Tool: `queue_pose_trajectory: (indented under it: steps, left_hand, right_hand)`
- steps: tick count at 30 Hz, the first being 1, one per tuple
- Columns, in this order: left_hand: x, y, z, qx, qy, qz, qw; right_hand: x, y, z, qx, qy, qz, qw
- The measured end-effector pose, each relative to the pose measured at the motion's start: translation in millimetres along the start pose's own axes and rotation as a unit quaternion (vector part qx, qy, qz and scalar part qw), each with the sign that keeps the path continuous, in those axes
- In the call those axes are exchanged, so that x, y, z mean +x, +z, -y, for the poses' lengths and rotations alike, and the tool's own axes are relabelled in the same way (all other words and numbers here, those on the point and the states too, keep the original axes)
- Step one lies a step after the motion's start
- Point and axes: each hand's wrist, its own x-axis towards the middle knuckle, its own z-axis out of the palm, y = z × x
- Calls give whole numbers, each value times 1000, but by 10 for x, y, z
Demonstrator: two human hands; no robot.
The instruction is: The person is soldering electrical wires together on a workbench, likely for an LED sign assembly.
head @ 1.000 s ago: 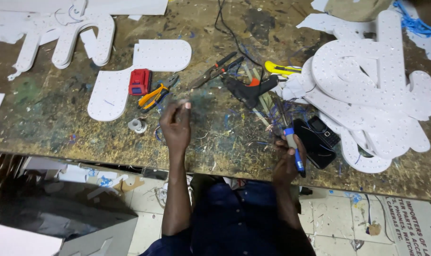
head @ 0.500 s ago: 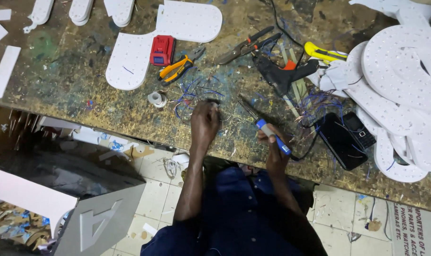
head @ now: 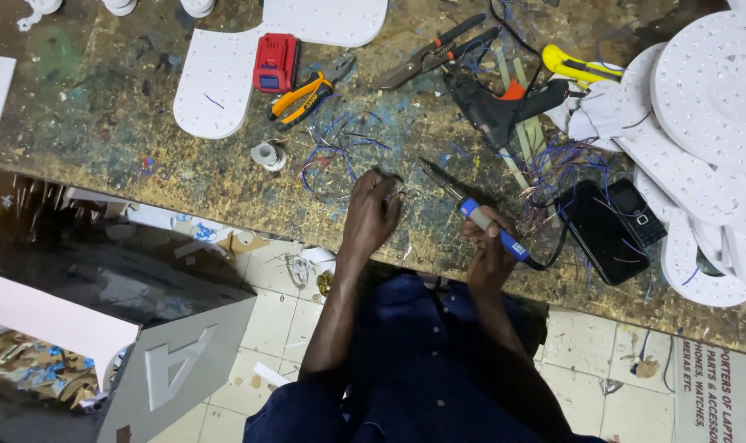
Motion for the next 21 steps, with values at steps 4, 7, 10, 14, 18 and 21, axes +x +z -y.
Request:
queue_pose_trajectory:
  steps: [4,7,10,14,18,21]
  left_hand:
    - [16,219,182,29,-7,19,999]
    - [42,227,74,-3,-25,20,999]
    - [66,233,62,-274,-127,37,953]
    - [139,380,96,-483,-175,-45,857]
    - [156,-4,-407,-442,-166,-72,879]
    - [101,9,-465,-405,-137,-89,899]
  right_hand:
    - [29,-10,29,1,12,6,1000]
    - [20,32,97,-4,6,-3,1000]
    - [9,28,128,22,9,-37,999]
    - [46,-39,79,40,9,-27,999]
    - [35,-33,120,38,19,-13,999]
    - [15,-36,92,49,20,-23,998]
